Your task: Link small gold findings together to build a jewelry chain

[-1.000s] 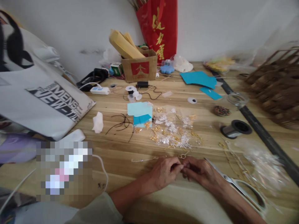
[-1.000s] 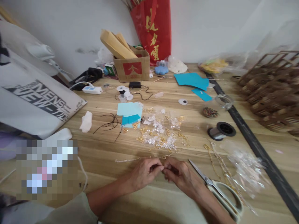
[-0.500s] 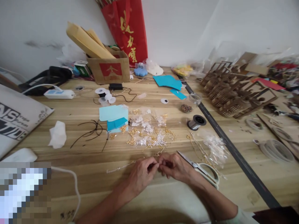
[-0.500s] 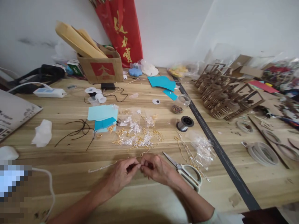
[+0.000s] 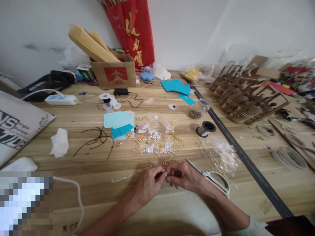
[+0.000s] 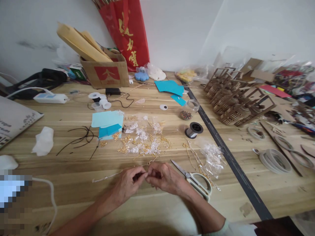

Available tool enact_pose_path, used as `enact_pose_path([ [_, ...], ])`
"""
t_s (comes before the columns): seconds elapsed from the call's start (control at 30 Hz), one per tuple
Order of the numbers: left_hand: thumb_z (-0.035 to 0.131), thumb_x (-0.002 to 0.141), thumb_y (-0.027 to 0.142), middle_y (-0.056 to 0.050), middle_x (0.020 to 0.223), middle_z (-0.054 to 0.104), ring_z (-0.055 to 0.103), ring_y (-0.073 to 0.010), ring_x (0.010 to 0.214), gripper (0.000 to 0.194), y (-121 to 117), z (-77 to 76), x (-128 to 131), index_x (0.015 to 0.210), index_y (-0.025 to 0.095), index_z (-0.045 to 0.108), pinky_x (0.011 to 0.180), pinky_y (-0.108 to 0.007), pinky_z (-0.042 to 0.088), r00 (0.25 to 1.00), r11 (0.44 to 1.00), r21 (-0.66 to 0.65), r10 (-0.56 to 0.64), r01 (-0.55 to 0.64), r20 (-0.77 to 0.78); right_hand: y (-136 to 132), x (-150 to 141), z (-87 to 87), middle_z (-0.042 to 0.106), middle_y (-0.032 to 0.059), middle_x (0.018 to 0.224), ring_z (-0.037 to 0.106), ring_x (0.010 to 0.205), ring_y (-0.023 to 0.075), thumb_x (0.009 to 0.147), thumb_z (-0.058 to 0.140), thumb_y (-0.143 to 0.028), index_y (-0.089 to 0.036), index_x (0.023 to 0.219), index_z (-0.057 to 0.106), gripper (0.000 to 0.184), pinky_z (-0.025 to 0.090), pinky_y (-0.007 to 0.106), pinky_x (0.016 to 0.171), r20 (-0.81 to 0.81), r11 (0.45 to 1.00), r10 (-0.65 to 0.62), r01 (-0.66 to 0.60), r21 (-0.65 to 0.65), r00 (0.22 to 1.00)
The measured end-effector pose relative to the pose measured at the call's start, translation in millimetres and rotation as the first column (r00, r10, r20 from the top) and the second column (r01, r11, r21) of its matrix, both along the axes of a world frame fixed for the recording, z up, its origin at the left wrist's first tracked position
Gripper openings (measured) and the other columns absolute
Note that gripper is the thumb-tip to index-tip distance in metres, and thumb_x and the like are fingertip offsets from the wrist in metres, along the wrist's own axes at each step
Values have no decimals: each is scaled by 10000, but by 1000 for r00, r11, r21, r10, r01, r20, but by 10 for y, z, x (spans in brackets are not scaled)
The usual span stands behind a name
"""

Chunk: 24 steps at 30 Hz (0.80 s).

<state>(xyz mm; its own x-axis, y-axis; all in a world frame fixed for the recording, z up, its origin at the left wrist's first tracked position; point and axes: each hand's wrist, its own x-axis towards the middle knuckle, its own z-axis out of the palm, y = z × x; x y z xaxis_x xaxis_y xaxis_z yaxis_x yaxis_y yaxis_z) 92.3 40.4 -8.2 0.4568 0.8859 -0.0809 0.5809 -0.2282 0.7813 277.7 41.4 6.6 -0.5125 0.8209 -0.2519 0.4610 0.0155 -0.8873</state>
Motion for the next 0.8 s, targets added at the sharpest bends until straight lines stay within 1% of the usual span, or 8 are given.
enact_pose_path([
  [0.2,503,869,235,1,647,635,536,-126,589,209,8,-9,1,709,170,621,588,-222,370,1000,1000,-8,-4,4,14,7,9,53,628,-20,598,575,478,98,882,542,-357,-171,839,564,192,426,181,468,-24,999,-14,13,-45,1000],
  [0.33,500,869,239,2,637,630,531,-127,581,219,9,5,0,702,170,625,580,-224,364,1000,1000,-11,1,-1,4,11,15,69,647,-9,615,594,492,101,878,544,-329,-166,808,566,178,440,182,481,-25,998,-11,9,-58,1000],
  [0.57,501,868,235,3,637,628,530,-125,581,213,2,7,2,706,170,622,580,-222,365,1000,1000,-16,-6,6,7,2,14,23,645,-15,603,585,462,91,872,541,-293,-168,823,558,135,425,168,453,3,999,-28,28,-47,1000],
  [0.7,502,867,231,3,643,633,534,-125,584,209,1,0,4,708,173,624,585,-222,375,1000,1000,-10,-10,10,7,-6,4,-8,647,-19,601,589,459,95,866,542,-283,-170,830,566,121,424,169,443,-7,999,-30,29,-44,1000],
  [0.8,504,862,217,1,655,649,551,-127,595,199,6,3,5,719,175,636,594,-222,393,999,1000,-7,-9,9,32,1,1,-4,646,-20,596,588,457,91,862,538,-262,-168,817,567,109,417,163,440,5,999,-25,26,-36,1000],
])
